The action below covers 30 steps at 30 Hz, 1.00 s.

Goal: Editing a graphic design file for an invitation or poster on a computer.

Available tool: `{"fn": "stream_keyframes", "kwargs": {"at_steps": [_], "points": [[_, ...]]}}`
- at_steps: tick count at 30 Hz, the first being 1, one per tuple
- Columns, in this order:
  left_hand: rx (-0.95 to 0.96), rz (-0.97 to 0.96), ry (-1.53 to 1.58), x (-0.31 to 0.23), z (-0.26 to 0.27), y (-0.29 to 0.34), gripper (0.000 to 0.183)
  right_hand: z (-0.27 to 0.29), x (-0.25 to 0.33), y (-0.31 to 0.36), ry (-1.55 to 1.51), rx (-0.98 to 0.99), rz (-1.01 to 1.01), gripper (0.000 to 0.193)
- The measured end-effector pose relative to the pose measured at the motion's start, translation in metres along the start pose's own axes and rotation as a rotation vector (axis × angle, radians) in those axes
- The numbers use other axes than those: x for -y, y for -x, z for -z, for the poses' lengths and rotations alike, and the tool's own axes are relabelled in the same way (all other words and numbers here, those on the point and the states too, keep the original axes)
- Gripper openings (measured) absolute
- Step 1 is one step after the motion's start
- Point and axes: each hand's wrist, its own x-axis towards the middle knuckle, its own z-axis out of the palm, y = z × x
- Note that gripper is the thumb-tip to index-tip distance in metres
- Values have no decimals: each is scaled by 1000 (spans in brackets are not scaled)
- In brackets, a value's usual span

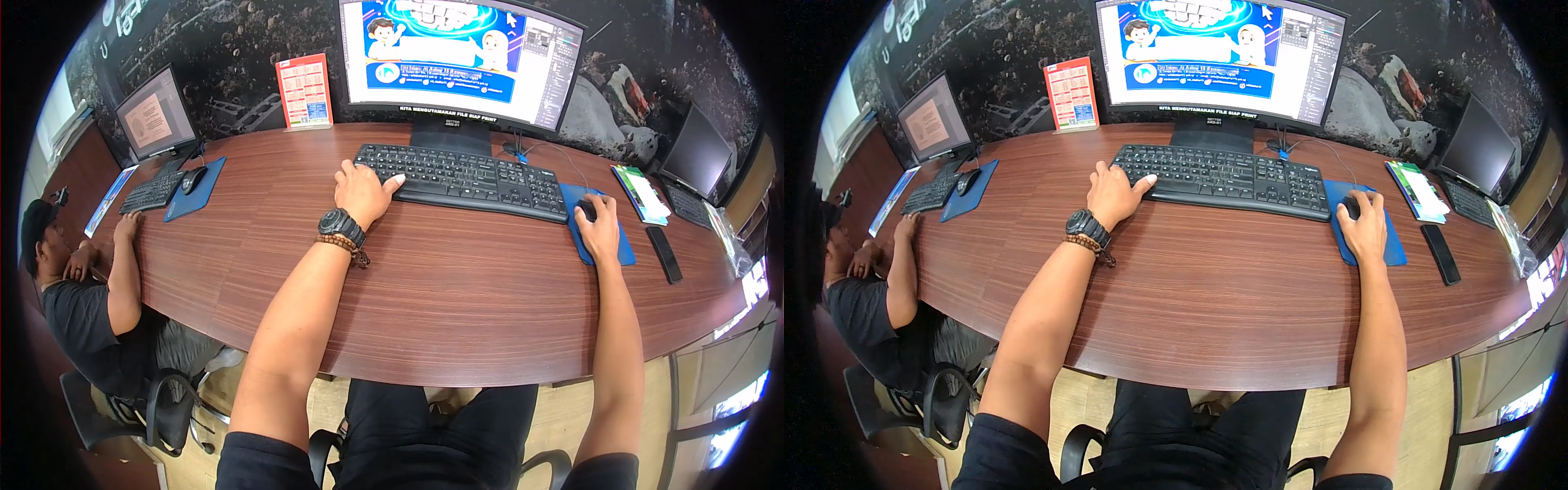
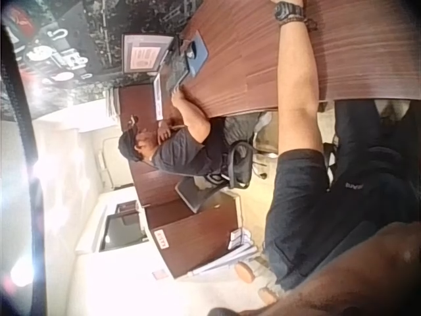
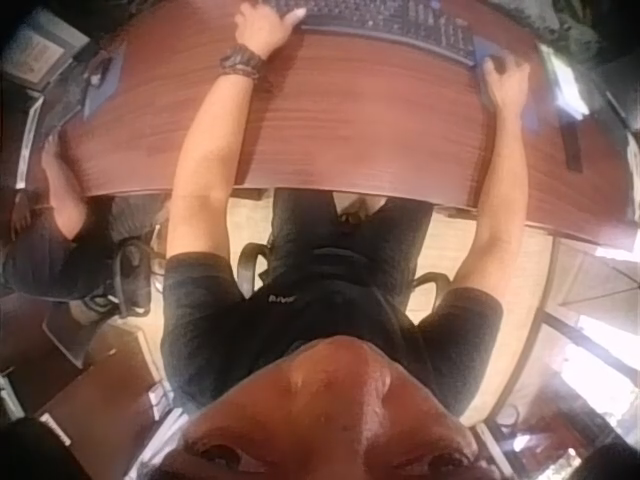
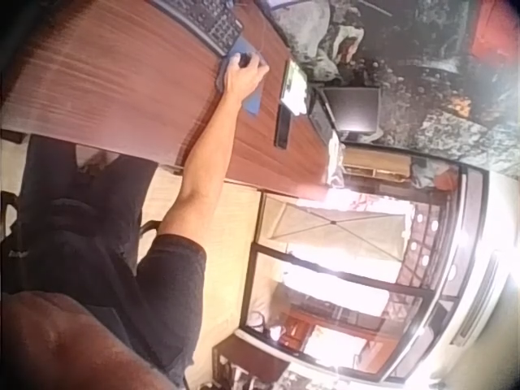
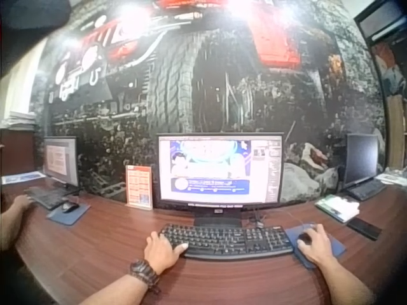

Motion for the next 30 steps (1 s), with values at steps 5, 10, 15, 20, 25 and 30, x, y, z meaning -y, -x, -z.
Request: {"fn": "stream_keyframes", "kwargs": {"at_steps": [5,10,15,20,25,30], "points": [[3,4,-3,-2,-1,-1,80,8,21,1,144,10,15,56],[-11,6,-14,-4,-3,0,80,8,23,1,166,22,13,61],[-25,1,-10,-4,-5,1,81,8,24,0,87,15,-30,62],[-28,-7,-19,-1,-1,2,82,7,28,2,173,-11,26,58],[-358,-292,183,-6,25,-1,80,3,16,0,23,-24,-52,51],[-726,-1141,1501,-87,187,87,61,-2,-7,0,-38,-7,-1,37]]}}
